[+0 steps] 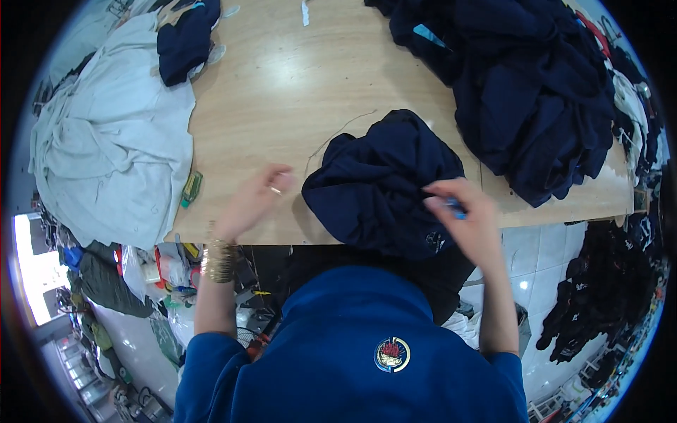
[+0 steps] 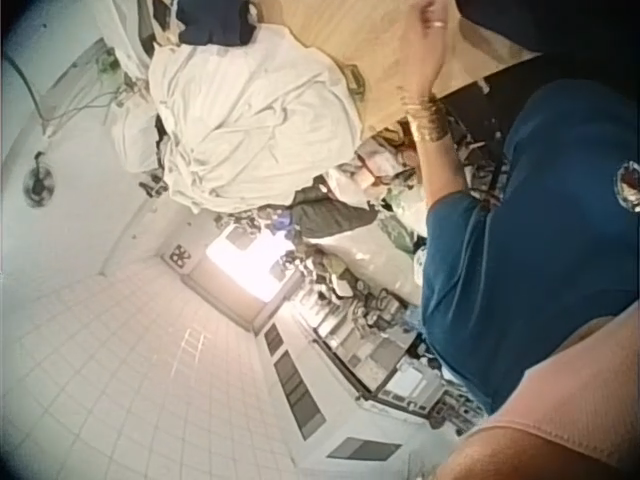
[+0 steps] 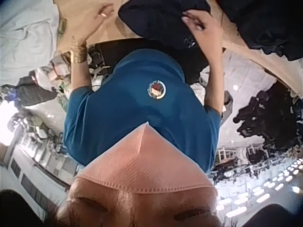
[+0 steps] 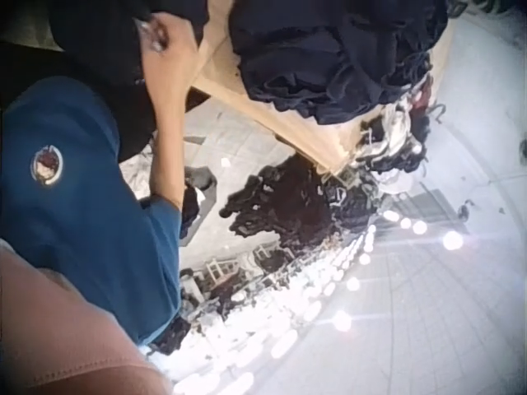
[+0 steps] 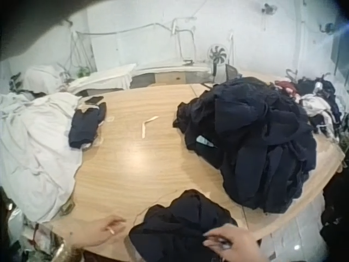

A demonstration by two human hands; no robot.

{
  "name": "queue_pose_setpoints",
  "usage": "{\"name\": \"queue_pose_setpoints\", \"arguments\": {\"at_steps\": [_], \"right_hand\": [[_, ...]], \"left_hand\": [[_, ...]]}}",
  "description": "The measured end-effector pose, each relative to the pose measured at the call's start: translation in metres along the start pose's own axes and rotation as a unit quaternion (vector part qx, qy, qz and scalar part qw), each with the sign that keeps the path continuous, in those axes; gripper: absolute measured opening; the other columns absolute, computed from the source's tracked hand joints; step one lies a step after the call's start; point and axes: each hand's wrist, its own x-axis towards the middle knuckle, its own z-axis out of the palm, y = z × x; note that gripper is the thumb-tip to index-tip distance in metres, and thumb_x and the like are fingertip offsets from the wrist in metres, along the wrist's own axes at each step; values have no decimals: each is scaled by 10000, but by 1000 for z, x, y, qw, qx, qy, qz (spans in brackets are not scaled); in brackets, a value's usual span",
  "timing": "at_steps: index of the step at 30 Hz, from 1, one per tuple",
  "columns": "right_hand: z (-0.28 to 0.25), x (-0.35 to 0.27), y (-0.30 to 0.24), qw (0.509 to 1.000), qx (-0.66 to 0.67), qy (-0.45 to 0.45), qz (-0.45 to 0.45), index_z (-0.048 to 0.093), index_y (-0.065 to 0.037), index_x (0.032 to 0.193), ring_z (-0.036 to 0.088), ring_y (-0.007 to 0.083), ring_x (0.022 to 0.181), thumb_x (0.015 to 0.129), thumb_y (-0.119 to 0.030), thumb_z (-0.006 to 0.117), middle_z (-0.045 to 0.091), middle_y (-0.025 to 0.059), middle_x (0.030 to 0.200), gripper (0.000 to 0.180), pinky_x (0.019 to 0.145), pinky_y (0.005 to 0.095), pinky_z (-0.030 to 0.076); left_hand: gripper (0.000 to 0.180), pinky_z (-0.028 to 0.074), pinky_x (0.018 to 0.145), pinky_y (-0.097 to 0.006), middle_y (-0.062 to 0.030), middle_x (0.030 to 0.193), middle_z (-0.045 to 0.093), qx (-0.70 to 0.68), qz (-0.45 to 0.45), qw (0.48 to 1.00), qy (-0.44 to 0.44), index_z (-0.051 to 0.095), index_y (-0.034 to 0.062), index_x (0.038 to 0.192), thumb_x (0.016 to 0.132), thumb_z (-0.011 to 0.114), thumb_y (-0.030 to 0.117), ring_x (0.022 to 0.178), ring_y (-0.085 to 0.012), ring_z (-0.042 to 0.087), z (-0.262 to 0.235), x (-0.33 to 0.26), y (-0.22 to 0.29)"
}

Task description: Trimming excess threads from blue garments using a thread nipper in a textile factory.

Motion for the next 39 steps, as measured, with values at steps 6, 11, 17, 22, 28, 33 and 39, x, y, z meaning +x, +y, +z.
{"name": "queue_pose_setpoints", "arguments": {"at_steps": [6, 11, 17, 22, 28, 33, 39], "right_hand": [[56, 31, -9, 995, -50, -82, -8, 591, -54, 932, 613, 275, 793, 728, -56, 687, 554, 66, 938, 226, 679, 325, 495], [26, 27, -41, 985, 92, -92, -114, 567, -71, 867, 613, 262, 730, 721, -44, 647, 581, 45, 884, 169, 635, 293, 485], [47, -4, -45, 946, -5, -275, -171, 577, -102, 857, 597, 189, 669, 748, -117, 639, 568, 20, 775, 126, 556, 273, 447], [29, -10, -34, 960, 116, -233, -106, 616, -83, 767, 590, 167, 666, 733, -47, 622, 584, 33, 794, 50, 588, 259, 449], [49, 1, -38, 979, 159, 82, 98, 622, -37, 872, 579, 159, 715, 742, -38, 716, 590, 55, 800, 160, 652, 251, 465], [48, 4, -33, 988, 105, 109, 36, 561, -17, 830, 489, 99, 642, 786, -37, 685, 523, 38, 739, 133, 602, 235, 416], [32, 6, -20, 916, 329, 150, 173, 480, -64, 844, 344, 12, 598, 909, -83, 548, 428, -52, 690, 96, 523, 176, 283]], "left_hand": [[331, 478, 681, -233, -29, 903, 641, -129, 24, 987, -96, 576, 13, 1097, 933, 521, 296, 778, -108, 612, 46, 14, 17], [286, 501, 716, -221, -15, 966, 648, -492, -98, 861, -89, 563, 48, 1148, 949, 494, 241, 834, -76, 617, 50, 4, 54], [328, 494, 818, -251, -35, 1117, 607, -590, -38, 799, -111, 485, 52, 1247, 971, 446, 224, 957, -94, 599, 64, 11, 73], [501, 442, 925, -284, -90, 1263, 506, -624, -21, 771, -128, 311, 49, 1378, 914, 495, 91, 1118, -150, 519, 61, 7, 83], [704, 339, 1032, -327, -123, 1394, 369, -617, 51, 762, -193, 214, 34, 1419, 790, 514, -66, 1269, -206, 388, 72, 3, 86], [687, 420, 936, -287, -108, 1274, 467, -422, 125, 893, -99, 246, 60, 1401, 778, 502, -77, 1134, -160, 487, 84, 10, 74], [394, 447, 753, -196, -18, 949, 580, -401, 27, 905, -139, 496, 2, 1206, 823, 464, -83, 824, -53, 527, 65, 3, 71]]}}
